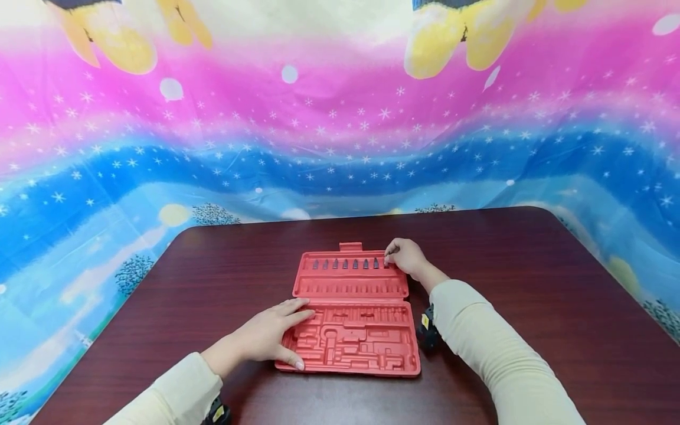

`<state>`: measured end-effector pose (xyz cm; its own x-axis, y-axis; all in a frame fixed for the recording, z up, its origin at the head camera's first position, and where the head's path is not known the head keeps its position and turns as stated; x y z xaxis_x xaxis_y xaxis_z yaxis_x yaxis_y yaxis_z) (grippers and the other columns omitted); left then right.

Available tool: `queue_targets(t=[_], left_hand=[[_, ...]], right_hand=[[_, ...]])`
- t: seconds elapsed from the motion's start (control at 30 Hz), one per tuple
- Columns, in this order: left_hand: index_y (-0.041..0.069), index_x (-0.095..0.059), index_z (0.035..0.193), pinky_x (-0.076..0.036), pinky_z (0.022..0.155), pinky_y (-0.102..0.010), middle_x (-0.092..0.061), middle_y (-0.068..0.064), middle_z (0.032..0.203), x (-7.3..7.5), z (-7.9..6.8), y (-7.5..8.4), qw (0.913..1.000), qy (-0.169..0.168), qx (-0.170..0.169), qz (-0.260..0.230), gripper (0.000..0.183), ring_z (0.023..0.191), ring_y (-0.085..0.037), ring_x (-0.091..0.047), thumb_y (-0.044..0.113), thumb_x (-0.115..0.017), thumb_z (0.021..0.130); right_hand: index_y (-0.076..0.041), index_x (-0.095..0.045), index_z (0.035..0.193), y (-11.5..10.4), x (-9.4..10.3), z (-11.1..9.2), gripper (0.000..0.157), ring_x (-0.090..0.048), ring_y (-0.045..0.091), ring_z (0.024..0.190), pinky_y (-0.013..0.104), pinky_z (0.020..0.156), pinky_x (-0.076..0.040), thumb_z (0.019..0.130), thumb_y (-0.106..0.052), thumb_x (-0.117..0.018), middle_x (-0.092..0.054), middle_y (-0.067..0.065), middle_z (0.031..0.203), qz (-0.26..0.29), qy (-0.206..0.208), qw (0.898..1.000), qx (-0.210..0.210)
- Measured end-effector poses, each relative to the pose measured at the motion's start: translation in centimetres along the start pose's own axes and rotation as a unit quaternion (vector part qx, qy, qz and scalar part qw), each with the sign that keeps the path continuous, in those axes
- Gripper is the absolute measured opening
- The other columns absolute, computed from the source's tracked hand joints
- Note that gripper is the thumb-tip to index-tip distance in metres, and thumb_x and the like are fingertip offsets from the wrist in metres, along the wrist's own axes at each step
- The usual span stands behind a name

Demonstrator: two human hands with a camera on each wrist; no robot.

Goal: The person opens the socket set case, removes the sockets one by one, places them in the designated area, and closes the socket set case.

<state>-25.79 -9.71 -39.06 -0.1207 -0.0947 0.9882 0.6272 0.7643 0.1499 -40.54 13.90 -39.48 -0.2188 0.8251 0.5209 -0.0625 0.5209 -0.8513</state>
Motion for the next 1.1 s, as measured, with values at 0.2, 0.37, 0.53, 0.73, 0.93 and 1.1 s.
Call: queue_targets(t=[0.2,0.37,0.53,0.73,0.93,1.1], left_hand=[[0.015,-0.042,0.129,-0.026,0.097,-0.036,-0.032,-0.009,0.135,0.1,0.0,0.1,0.9999,-0.006,0.000,-0.010,0.092,0.124,-0.025,-0.027,0.070,-0.058,0.057],[0.014,-0.042,0.129,-0.026,0.097,-0.036,-0.031,-0.009,0.135,0.2,0.0,0.3,0.9996,-0.005,-0.003,-0.028,0.091,0.125,-0.024,-0.024,0.067,-0.060,0.058],[0.014,-0.041,0.130,-0.025,0.097,-0.036,-0.029,-0.010,0.136,0.1,-0.1,0.2,0.9990,-0.004,-0.004,-0.044,0.091,0.126,-0.024,-0.022,0.066,-0.061,0.058],[0.015,-0.041,0.130,-0.025,0.097,-0.036,-0.028,-0.009,0.137,-0.1,-0.1,0.0,0.9988,-0.001,-0.005,-0.048,0.091,0.126,-0.023,-0.021,0.068,-0.058,0.058],[0.016,-0.041,0.129,-0.026,0.097,-0.037,-0.028,-0.009,0.137,-0.1,-0.2,0.0,0.9985,-0.001,-0.002,-0.054,0.090,0.126,-0.023,-0.021,0.068,-0.058,0.058],[0.016,-0.041,0.129,-0.025,0.097,-0.037,-0.028,-0.009,0.137,-0.1,-0.2,0.0,0.9988,0.002,-0.003,-0.050,0.090,0.126,-0.023,-0.021,0.069,-0.058,0.058]], right_hand=[[0.006,-0.051,0.095,-0.3,0.4,-0.4,0.012,-0.056,0.026,0.083,0.035,0.072,-0.046,0.085,0.000,-0.048,-0.060,0.015,0.086,0.049,0.003,0.999,-0.008],[0.009,-0.048,0.099,-0.7,0.6,-1.1,0.016,-0.056,0.028,0.086,0.036,0.076,-0.045,0.086,-0.001,-0.048,-0.059,0.017,0.088,0.074,-0.002,0.997,-0.003],[0.011,-0.046,0.104,-0.8,1.1,-1.8,0.021,-0.057,0.028,0.086,0.037,0.077,-0.045,0.088,-0.002,-0.047,-0.058,0.017,0.089,0.093,0.001,0.996,-0.008],[0.013,-0.044,0.106,-0.6,2.0,-2.9,0.025,-0.056,0.031,0.087,0.038,0.078,-0.045,0.087,-0.002,-0.047,-0.058,0.017,0.089,0.111,0.017,0.994,-0.018],[0.014,-0.044,0.107,-0.1,3.3,-4.1,0.028,-0.059,0.025,0.081,0.038,0.077,-0.045,0.087,-0.004,-0.048,-0.059,0.014,0.086,0.109,0.024,0.994,-0.016],[0.015,-0.043,0.108,0.4,4.5,-5.1,0.031,-0.059,0.029,0.082,0.039,0.076,-0.045,0.086,-0.005,-0.050,-0.059,0.016,0.086,0.106,0.031,0.994,-0.012]])
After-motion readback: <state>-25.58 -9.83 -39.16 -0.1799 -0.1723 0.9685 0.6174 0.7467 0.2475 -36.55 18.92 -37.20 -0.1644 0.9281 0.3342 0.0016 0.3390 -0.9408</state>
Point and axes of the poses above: each hand's wrist, its own z-axis towards the middle knuckle, its own x-axis out of the back of the hand, y = z × x, the point moved 8 cm from there along z, towards the middle knuckle
